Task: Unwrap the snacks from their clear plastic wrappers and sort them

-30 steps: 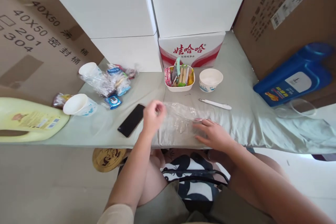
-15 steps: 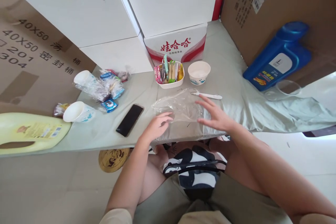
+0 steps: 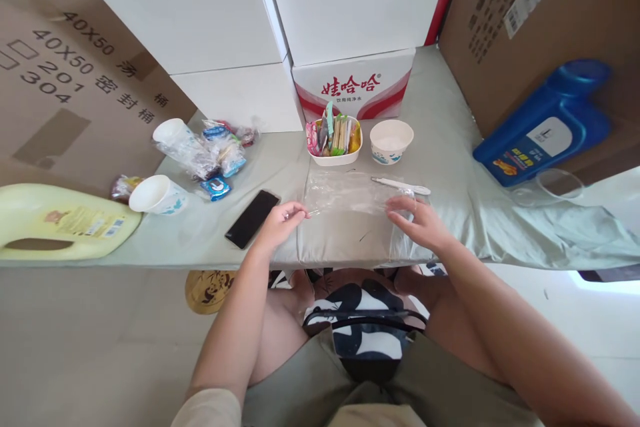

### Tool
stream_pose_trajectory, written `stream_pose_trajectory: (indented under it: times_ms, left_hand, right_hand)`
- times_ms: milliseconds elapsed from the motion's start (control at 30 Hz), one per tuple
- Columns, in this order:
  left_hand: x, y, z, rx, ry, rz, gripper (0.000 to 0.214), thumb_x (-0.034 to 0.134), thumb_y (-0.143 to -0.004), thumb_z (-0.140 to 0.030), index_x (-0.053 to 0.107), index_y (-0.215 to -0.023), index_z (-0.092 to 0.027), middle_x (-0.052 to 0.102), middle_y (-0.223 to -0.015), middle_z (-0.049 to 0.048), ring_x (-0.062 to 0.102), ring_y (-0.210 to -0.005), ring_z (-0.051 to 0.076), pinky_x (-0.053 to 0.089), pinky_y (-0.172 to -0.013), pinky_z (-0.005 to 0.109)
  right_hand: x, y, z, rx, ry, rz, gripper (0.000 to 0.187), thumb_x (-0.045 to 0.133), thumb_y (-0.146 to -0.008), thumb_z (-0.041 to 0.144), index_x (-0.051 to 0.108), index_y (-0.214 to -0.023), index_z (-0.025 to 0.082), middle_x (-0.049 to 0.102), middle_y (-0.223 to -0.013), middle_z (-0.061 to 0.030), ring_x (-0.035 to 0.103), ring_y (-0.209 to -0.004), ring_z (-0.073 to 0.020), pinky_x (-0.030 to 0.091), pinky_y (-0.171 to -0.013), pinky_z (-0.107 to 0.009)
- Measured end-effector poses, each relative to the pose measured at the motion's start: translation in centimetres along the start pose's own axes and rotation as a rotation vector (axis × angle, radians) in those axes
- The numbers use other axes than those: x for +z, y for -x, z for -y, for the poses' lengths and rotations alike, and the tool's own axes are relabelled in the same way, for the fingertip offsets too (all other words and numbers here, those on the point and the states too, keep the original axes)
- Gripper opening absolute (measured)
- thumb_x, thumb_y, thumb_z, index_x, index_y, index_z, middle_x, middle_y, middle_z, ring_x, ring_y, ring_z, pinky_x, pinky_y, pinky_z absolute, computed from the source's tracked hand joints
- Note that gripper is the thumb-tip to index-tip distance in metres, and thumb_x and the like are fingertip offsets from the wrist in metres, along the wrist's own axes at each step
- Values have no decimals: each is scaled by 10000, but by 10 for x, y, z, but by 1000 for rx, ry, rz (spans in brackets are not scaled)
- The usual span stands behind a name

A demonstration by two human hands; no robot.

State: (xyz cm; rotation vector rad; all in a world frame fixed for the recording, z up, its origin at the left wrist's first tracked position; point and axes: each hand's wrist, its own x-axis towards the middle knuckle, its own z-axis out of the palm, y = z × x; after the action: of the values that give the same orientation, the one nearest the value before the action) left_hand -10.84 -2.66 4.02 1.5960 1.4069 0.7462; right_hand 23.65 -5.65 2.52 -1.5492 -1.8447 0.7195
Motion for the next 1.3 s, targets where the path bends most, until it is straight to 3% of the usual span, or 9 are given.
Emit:
stream_pose_trajectory:
  times_ms: [133, 267, 367, 500, 633, 767, 900, 1100, 1300]
  left_hand:
    - [6, -8, -3, 11, 214, -173, 275, 708, -752, -436, 691, -792, -165, 718, -727, 42, 687, -744, 180, 539, -765, 310]
    - [10, -12, -4, 3, 229, -183, 314, 740, -729, -469, 693, -785, -163, 616, -584, -13, 581, -547, 121, 472, -565, 248]
    - [11, -15, -2, -14, 197, -174, 318, 739, -728, -468, 702, -811, -164, 579, -559, -29, 481, -466, 91, 375, -455, 221]
    - [8, -22, 2, -95, 180, -226, 297, 747, -712, -434, 692, -788, -152, 623, -579, -3, 467, -468, 87, 340, -448, 216]
    - [10, -31, 4, -91, 341, -305, 304, 751, -712, -441, 617, -727, -169, 603, -599, -11, 516, -531, 88, 385, -506, 207]
    - [22, -33, 1, -92, 415, -246, 343, 634, -841, -528, 514, -814, -208, 630, -656, -18, 574, -521, 99, 427, -505, 210]
    - [30, -31, -2, -131, 153, -257, 283, 524, -943, -498, 515, -886, -220, 513, -494, -74, 406, -330, 81, 299, -390, 205]
    - [30, -27, -6, -149, -73, -248, 210, 489, -965, -400, 565, -916, -210, 534, -477, -59, 444, -332, 101, 322, -405, 216]
    - [35, -34, 2, -196, 49, -215, 158, 568, -881, -346, 586, -959, -210, 604, -575, -47, 455, -397, 99, 349, -430, 210]
  right_hand:
    - [4, 4, 3, -168, -29, -93, 351, 485, -933, 508, 735, -990, 268, 771, -1123, -78, 615, -1259, -320, 342, -1132, -571]
    - [6, 5, 10, -215, -45, -187, 407, 542, -895, 579, 721, -1075, 261, 752, -1173, -88, 567, -1318, -344, 248, -1166, -623]
    - [8, 3, 15, -164, -103, -242, 353, 526, -932, 532, 739, -940, 251, 778, -1035, -75, 668, -1165, -308, 354, -1118, -563]
    - [10, -4, 16, -30, -278, -273, 435, 489, -949, 568, 715, -809, 224, 757, -819, -66, 725, -831, -240, 537, -844, -405]
    - [15, -17, 13, 131, -515, -347, 475, 558, -870, 676, 652, -781, 219, 567, -539, 24, 659, -595, -184, 552, -679, -343]
    - [22, -25, 15, 228, -679, -350, 521, 576, -804, 741, 612, -811, 221, 524, -545, 54, 565, -470, -124, 494, -494, -259]
    - [22, -26, 16, 366, -537, -320, 506, 531, -829, 699, 623, -896, 205, 570, -560, 45, 412, -349, -88, 309, -357, -229]
    - [13, -23, 11, 402, -107, -236, 344, 524, -866, 425, 666, -1076, 191, 689, -648, -12, 546, -494, -150, 410, -555, -270]
    - [14, -17, -1, 341, 237, -180, 396, 474, -894, 338, 641, -1231, 215, 738, -785, -54, 621, -683, -214, 381, -638, -288]
